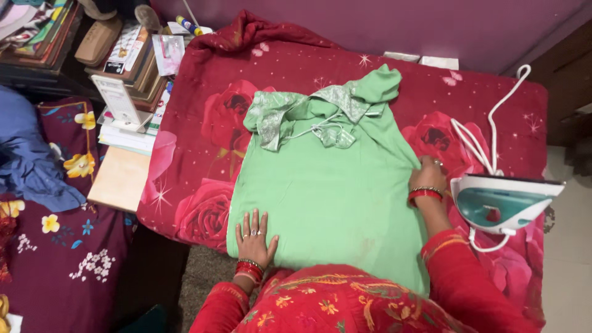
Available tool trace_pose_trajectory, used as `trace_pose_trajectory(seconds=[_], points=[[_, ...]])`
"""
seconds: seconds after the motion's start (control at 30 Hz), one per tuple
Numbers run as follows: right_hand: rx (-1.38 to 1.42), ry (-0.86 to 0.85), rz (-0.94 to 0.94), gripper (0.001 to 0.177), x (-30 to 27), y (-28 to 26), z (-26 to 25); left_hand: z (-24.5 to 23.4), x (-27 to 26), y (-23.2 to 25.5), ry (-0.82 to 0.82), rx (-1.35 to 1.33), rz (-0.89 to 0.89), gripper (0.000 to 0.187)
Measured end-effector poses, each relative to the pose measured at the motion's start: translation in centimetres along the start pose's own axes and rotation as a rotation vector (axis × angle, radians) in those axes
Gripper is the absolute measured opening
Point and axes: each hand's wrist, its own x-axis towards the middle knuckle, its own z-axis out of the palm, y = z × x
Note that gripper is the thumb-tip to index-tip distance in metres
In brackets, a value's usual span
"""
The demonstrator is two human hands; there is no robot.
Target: The person irons a light green hoodie on a bed. They smooth the fabric with their hands, use a white and teal iron to press the garment, and adjust the hoodie's position to cover different areas.
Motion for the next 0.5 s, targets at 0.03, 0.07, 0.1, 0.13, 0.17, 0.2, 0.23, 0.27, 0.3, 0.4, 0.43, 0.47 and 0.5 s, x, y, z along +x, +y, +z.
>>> trace_pose_trajectory(seconds=[0.03, 0.07, 0.1, 0.13, 0.17, 0.2, 0.23, 0.27, 0.3, 0.4, 0.43, 0.47, 0.5], points=[[-0.002, 0.037, -0.045, 0.041, -0.7, -1.3, -0.1, -0.3, 0.4, 0.3, -0.011, -0.037, -0.051, 0.074], [0.057, 0.070, -0.120, 0.045, -1.3, -2.5, -0.2, -0.5, 0.6, 0.9, -0.022, -0.073, -0.102, 0.071], [0.114, 0.108, -0.195, 0.048, -1.4, -3.5, -0.1, -0.7, 1.5, 1.4, -0.030, -0.112, -0.150, 0.068], [0.171, 0.146, -0.271, 0.052, -1.3, -4.3, 0.2, -0.8, 2.7, 1.5, -0.015, -0.205, -0.166, 0.065], [0.256, 0.074, -0.223, 0.050, -1.1, -4.9, 0.7, -0.7, 4.3, 1.5, 0.002, -0.300, -0.183, 0.063], [0.341, 0.000, -0.176, 0.049, -1.0, -5.4, 1.6, -0.4, 5.9, 1.6, 0.018, -0.395, -0.200, 0.061], [0.433, -0.073, -0.130, 0.047, -0.3, -5.9, 2.5, 0.2, 8.2, 1.6, 0.104, -0.628, -0.210, 0.066], [0.486, -0.006, -0.212, 0.047, 1.0, -6.2, 3.4, 1.1, 10.9, 1.8, 0.190, -0.861, -0.217, 0.072], [0.538, 0.057, -0.293, 0.048, 2.6, -6.4, 4.2, 2.2, 14.1, 1.9, 0.229, -1.053, -0.329, 0.075], [0.904, -0.042, -0.015, 0.051, 7.7, -8.4, 6.3, 4.8, 25.6, 0.7, 0.263, -1.510, -0.761, 0.079], [1.051, -0.125, 0.171, 0.052, 9.6, -9.5, 6.4, 5.2, 29.2, 0.2, 0.228, -1.536, -0.868, 0.081], [1.117, -0.166, 0.292, 0.048, 11.2, -10.4, 6.2, 5.5, 32.3, -0.2, 0.190, -1.560, -0.975, 0.083], [1.182, -0.205, 0.413, 0.045, 13.0, -11.1, 5.9, 5.8, 34.2, -0.6, 0.106, -1.612, -1.015, 0.079]])
